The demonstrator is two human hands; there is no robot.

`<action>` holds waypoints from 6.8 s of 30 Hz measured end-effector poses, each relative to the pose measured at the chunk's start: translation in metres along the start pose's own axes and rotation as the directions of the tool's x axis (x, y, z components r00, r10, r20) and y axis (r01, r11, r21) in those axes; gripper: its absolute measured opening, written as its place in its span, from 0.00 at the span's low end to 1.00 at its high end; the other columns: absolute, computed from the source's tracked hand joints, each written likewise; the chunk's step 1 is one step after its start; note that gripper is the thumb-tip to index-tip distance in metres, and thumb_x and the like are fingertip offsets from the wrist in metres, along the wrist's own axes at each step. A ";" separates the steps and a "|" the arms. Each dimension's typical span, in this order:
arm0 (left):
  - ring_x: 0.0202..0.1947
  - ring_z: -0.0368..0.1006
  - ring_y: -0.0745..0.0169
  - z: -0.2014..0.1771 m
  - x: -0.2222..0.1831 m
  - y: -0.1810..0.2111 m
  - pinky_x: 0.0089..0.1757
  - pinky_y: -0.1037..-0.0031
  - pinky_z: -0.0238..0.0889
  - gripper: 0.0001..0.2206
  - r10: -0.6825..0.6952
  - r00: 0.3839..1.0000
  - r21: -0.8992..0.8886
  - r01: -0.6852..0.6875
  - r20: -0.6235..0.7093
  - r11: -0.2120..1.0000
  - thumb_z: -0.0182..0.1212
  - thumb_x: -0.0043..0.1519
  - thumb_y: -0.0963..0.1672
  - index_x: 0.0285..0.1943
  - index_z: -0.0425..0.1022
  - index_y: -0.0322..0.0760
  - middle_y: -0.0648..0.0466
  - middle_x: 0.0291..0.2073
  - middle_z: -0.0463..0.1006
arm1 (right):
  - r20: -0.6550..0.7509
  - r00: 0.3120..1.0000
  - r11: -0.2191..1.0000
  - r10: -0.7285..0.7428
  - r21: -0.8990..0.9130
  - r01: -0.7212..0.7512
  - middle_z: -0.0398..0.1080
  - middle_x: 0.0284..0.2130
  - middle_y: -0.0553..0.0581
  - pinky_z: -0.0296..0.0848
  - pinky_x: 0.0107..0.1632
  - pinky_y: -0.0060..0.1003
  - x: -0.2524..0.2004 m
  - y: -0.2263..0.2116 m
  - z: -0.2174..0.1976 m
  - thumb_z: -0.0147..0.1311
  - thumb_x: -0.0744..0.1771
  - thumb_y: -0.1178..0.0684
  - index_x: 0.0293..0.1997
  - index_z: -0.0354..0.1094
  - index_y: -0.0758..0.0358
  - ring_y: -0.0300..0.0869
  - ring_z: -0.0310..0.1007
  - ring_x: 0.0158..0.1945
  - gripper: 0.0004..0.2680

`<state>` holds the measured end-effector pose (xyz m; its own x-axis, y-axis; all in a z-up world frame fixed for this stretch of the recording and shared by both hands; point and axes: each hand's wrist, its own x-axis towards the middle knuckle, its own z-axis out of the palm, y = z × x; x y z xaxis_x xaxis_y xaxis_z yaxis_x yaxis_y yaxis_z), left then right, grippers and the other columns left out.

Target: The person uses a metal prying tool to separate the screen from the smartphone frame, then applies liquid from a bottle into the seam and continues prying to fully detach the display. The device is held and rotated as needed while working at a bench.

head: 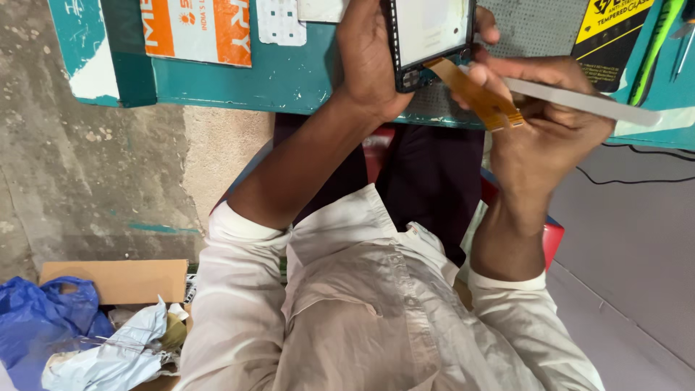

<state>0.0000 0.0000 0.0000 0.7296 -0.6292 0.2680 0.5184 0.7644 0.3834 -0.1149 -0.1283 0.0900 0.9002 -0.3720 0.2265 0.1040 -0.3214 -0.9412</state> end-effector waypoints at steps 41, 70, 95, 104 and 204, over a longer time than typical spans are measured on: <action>0.42 0.83 0.45 -0.017 -0.007 -0.013 0.44 0.58 0.81 0.34 -0.088 0.992 0.027 0.091 -0.095 0.996 0.29 0.74 0.57 0.62 0.72 0.25 0.35 0.44 0.81 | 0.303 0.953 0.992 -0.023 -0.108 0.059 0.75 0.29 0.64 0.76 0.29 0.29 0.026 -0.019 -0.009 0.57 0.75 0.63 0.45 0.74 0.79 0.41 0.77 0.26 0.06; 0.48 0.76 0.50 -0.013 -0.011 -0.003 0.45 0.55 0.79 0.29 -0.135 0.984 -0.082 0.144 0.114 0.986 0.30 0.78 0.57 0.71 0.61 0.30 0.44 0.59 0.69 | 0.313 0.946 0.966 -0.086 -0.206 0.156 0.75 0.32 0.66 0.76 0.30 0.29 0.017 -0.020 -0.007 0.54 0.73 0.70 0.41 0.72 0.80 0.42 0.77 0.27 0.04; 0.44 0.73 0.53 -0.018 -0.009 0.002 0.45 0.66 0.69 0.31 -0.092 0.987 -0.025 0.096 0.133 0.995 0.28 0.78 0.57 0.70 0.67 0.31 0.40 0.51 0.73 | 0.253 0.934 0.945 -0.254 -0.141 0.295 0.76 0.35 0.67 0.81 0.37 0.31 -0.004 0.029 -0.011 0.52 0.77 0.58 0.50 0.72 0.79 0.47 0.83 0.36 0.09; 0.41 0.76 0.47 -0.020 -0.008 -0.002 0.44 0.62 0.71 0.30 -0.062 0.996 0.040 0.060 0.061 0.997 0.29 0.77 0.56 0.59 0.70 0.27 0.32 0.45 0.78 | 0.316 0.904 0.905 -0.288 -0.219 0.365 0.74 0.32 0.69 0.76 0.31 0.32 0.012 0.020 -0.003 0.54 0.70 0.70 0.42 0.71 0.82 0.48 0.80 0.32 0.02; 0.48 0.76 0.43 -0.015 -0.025 0.014 0.51 0.58 0.73 0.36 -0.199 0.970 -0.001 0.201 -0.138 0.980 0.30 0.78 0.61 0.66 0.66 0.23 0.30 0.50 0.75 | 0.517 0.833 0.980 -0.196 0.141 0.143 0.74 0.37 0.72 0.85 0.43 0.47 0.014 0.028 -0.021 0.59 0.67 0.64 0.44 0.65 0.73 0.56 0.82 0.41 0.06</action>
<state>-0.0042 0.0286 -0.0145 0.6663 -0.7431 0.0622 0.6546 0.6227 0.4286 -0.1085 -0.1612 0.0719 0.9483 0.2029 0.2441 0.2905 -0.2450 -0.9250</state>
